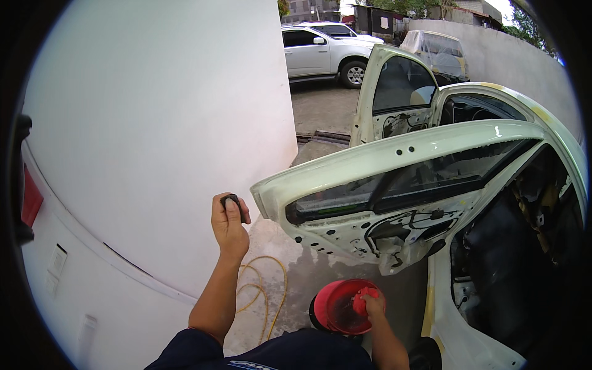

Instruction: The person sands the upper edge and side of a white car door using a small sanding block, then wipes the sanded area with a red cloth. The person repeats the sanding and wiping cycle on the same door edge.

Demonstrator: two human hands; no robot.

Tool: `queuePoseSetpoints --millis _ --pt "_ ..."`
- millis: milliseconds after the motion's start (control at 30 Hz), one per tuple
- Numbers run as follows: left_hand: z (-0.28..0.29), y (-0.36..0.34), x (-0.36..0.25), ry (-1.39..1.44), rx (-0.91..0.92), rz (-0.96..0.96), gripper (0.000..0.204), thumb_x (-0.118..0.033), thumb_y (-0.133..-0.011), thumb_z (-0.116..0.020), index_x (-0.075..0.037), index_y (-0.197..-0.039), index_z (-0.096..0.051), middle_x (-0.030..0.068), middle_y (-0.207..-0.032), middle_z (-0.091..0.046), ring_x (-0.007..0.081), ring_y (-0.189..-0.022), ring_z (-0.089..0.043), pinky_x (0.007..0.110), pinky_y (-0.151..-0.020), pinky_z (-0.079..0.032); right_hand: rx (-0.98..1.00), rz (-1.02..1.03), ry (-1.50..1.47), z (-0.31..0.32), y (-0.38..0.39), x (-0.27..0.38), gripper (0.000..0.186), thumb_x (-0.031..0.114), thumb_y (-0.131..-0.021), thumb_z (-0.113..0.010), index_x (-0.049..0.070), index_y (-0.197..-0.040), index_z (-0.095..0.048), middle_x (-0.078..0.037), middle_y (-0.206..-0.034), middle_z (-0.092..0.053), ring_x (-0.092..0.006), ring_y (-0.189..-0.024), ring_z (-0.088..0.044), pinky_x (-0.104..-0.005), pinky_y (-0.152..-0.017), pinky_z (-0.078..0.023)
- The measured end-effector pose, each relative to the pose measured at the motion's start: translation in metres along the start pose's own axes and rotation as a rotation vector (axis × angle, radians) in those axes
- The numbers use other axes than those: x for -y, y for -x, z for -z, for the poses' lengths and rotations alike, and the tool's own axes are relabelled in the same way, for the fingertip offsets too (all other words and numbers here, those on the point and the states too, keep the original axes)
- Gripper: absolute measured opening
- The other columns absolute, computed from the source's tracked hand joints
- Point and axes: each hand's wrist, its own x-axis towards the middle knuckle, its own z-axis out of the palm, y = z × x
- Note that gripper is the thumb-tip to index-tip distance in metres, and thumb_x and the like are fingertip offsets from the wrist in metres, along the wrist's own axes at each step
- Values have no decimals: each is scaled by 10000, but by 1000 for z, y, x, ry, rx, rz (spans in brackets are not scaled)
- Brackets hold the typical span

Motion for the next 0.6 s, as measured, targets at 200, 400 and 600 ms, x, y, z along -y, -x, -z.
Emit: queuePoseSetpoints --millis 200,400,600 --pt "-25 -17 12 -172 -33 -229 318 -302 -1077 -574 -22 -927 -587 18 -742 -531 113 -682 -458 276 -628 -402 33 -113 18 19 20 -3 477 -65 -747 -731 -21 -1207 -616 -141 -1103 -687 -293 -959 -717 -433 -841 -624" --pt "-29 -17 18 -46 -91 -302 314 -267 -1108 -467 -18 -931 -541 25 -807 -483 119 -726 -413 263 -656 -363 -13 -74 -40 34 38 -24 434 -56 -736 -753 -19 -1150 -626 -119 -1054 -693 -250 -910 -710 -394 -838 -612" --pt "-46 -20 26 -87 -52 -428 322 -281 -1063 -507 -20 -876 -495 78 -871 -439 204 -800 -422 332 -706 -359 206 311 300 -19 91 102 362 31 -734 -855 0 -1050 -680 -55 -948 -695 -151 -859 -668 -327 -790 -571"
